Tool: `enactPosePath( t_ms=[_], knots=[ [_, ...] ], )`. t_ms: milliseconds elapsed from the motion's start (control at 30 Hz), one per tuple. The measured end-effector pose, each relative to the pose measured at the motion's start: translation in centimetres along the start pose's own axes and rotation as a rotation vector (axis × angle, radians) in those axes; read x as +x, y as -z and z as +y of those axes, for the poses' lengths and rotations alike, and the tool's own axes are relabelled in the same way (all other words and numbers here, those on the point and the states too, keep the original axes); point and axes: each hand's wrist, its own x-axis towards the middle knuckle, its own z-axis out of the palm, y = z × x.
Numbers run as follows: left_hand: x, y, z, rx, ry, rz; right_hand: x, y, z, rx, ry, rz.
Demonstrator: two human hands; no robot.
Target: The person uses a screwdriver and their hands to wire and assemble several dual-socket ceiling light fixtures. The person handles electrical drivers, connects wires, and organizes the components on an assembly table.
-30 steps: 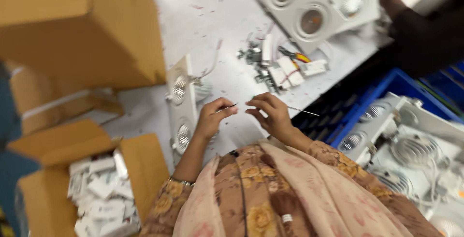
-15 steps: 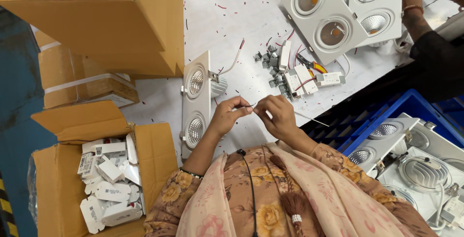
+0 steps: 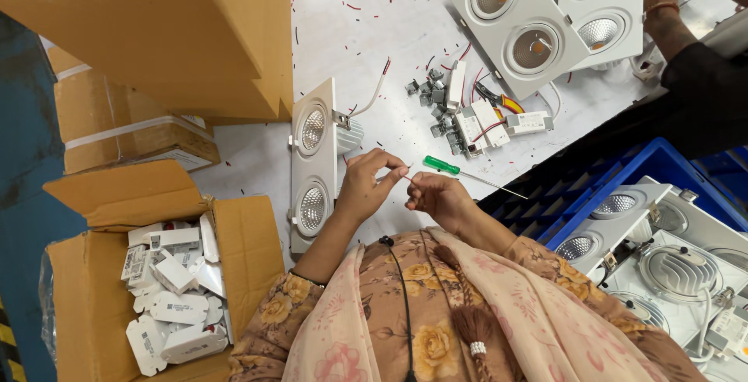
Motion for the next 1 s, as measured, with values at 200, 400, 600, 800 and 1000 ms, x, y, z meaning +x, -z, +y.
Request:
enactPosePath(
  t_ms=[200,400,600,800,1000],
  knots=[
    [-0.1,-0.7,-2.1,-0.287,0.166,-0.070,-2.2,-1.3,-1.3,-0.087,-0.063,0.104],
    [-0.3,-0.6,-3.4,-0.397,0.224,-0.164,-3.1,-3.7,-5.6,-1.055,0.772,0.142],
    [-0.3,-0.7,-3.7,-0.444,0.221,-0.232,-3.9,-7.0,-6.6,-1.549,1.087,0.052],
    [-0.2,0.0,-0.9,-0.079,0.069,-0.144,-3.8,-7.6,-6.8,-1.866,1.223,0.093],
    [-0.6,0.1,2.4,0.551,-0.455,0.028,-1.2,-1.6,-3.9,-0.949,0.233,0.082]
  ],
)
